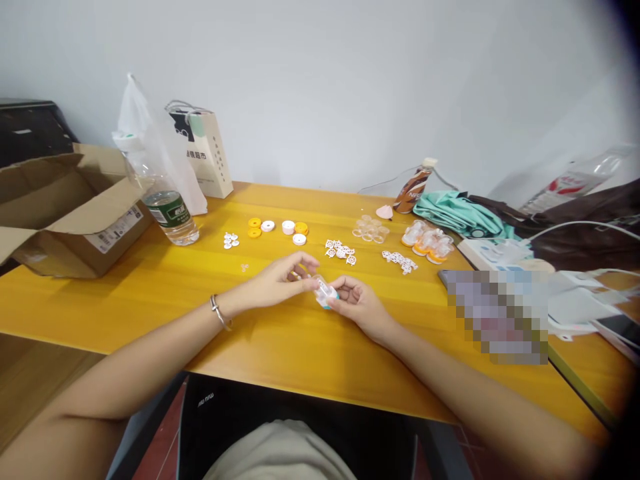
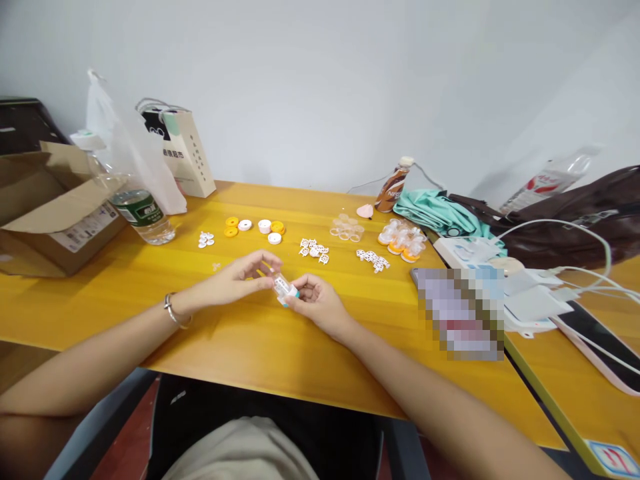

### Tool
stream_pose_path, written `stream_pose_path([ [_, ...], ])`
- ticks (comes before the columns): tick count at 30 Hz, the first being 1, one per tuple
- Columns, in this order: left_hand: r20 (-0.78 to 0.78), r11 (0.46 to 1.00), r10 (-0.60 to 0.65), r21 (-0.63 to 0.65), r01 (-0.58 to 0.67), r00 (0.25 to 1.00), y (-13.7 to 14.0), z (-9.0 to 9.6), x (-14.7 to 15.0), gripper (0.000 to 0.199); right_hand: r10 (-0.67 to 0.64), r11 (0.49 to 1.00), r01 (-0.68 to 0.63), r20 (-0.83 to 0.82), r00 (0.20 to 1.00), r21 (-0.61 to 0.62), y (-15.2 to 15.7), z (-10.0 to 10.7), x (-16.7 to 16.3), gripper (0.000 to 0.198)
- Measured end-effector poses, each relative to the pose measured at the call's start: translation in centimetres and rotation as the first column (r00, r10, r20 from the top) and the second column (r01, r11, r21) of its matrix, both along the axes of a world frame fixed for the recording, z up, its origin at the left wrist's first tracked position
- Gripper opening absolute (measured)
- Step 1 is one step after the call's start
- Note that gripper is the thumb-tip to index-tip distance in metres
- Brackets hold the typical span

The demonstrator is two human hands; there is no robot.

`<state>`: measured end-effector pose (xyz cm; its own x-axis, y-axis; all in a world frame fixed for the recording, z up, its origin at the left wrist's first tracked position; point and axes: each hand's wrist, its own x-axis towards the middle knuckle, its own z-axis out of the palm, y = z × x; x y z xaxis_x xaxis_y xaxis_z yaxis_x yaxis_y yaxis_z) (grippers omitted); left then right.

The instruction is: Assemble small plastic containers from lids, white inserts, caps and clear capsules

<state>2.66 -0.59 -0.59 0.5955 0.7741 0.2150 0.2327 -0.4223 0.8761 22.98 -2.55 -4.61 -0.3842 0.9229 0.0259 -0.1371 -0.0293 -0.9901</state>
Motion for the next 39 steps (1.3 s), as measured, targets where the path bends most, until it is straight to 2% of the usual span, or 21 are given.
stream_pose_path([
  [2, -0.033, 0.999, -0.05, 0.014, 0.05, 0.998, -0.1, 0.1, 0.0, 0.023, 0.005, 1.0, -0.004, 0.011, 1.0, -0.014, 0.0, 0.0, 0.0, 0.027],
  [4, -0.049, 0.99, -0.129, 0.055, 0.131, 0.99, -0.2, 0.1, 0.0, 0.026, -0.005, 1.0, 0.005, 0.002, 1.0, -0.014, 0.1, 0.0, 0.0, 0.026],
  [7, -0.069, 0.996, -0.043, 0.077, 0.048, 0.997, -0.4, 0.2, 0.1, 0.038, -0.017, 1.0, 0.017, -0.012, 1.0, -0.003, 0.1, -0.1, 0.1, 0.024],
  [9, -0.098, 0.998, -0.017, 0.06, 0.023, 0.995, -0.5, 0.2, 0.1, 0.033, -0.006, 1.0, 0.006, -0.002, 1.0, -0.013, 0.1, -0.1, 0.0, 0.024],
  [11, -0.108, 0.991, -0.111, 0.065, 0.119, 0.988, -0.6, 0.2, 0.1, 0.029, -0.005, 1.0, 0.005, 0.004, 1.0, -0.021, 0.1, -0.1, 0.0, 0.025],
  [13, -0.076, 0.981, -0.17, 0.08, 0.176, 0.983, -0.6, 0.1, 0.1, 0.04, -0.014, 1.0, 0.014, -0.002, 1.0, -0.015, 0.0, -0.1, 0.0, 0.025],
  [15, -0.054, 0.987, -0.131, 0.091, 0.135, 0.99, -0.5, 0.0, 0.2, 0.045, -0.021, 1.0, 0.021, -0.012, 1.0, -0.01, 0.0, -0.1, 0.0, 0.025],
  [19, -0.113, 0.988, 0.011, 0.156, 0.007, 0.994, -0.4, -0.1, 0.5, 0.033, -0.014, 1.0, 0.013, -0.019, 1.0, -0.02, 0.2, -0.2, -0.1, 0.025],
  [20, -0.122, 0.986, -0.001, 0.164, 0.021, 0.993, -0.4, 0.0, 0.6, 0.03, -0.006, 1.0, 0.005, -0.022, 1.0, -0.028, 0.2, -0.3, 0.0, 0.025],
  [22, -0.109, 0.982, -0.101, 0.146, 0.116, 0.989, -0.4, 0.2, 0.5, 0.026, 0.011, 0.999, -0.013, -0.033, 0.999, -0.042, 0.2, -0.4, -0.1, 0.025],
  [24, -0.065, 0.98, -0.156, 0.117, 0.163, 0.986, -0.4, 0.3, 0.4, 0.032, 0.013, 0.999, -0.014, -0.038, 0.999, -0.039, 0.2, -0.3, -0.1, 0.025],
  [27, -0.044, 0.995, 0.018, 0.094, -0.014, 0.999, -0.4, -0.1, 0.4, 0.037, -0.022, 0.999, 0.022, -0.028, 0.999, -0.026, 0.1, -0.1, -0.1, 0.024],
  [29, -0.08, 0.993, 0.079, 0.092, -0.072, 0.994, -0.5, -0.4, 0.6, 0.029, -0.024, 0.999, 0.023, -0.027, 0.999, -0.035, 0.1, 0.1, -0.1, 0.024],
  [35, -0.078, 0.968, 0.06, 0.248, -0.039, 0.995, -1.4, -0.1, 1.2, 0.017, 0.0, 0.998, -0.004, -0.064, 0.998, -0.057, -0.2, 0.1, 0.0, 0.024],
  [37, -0.057, 0.97, 0.043, 0.243, -0.028, 0.997, -1.5, 0.0, 1.2, 0.017, -0.005, 0.998, 0.002, -0.063, 0.998, -0.056, -0.2, 0.0, 0.0, 0.024],
  [39, -0.011, 0.981, 0.053, 0.186, -0.05, 0.999, -1.3, -0.1, 1.2, 0.018, -0.023, 0.999, 0.02, -0.073, 0.997, -0.049, -0.2, 0.1, 0.0, 0.024],
])
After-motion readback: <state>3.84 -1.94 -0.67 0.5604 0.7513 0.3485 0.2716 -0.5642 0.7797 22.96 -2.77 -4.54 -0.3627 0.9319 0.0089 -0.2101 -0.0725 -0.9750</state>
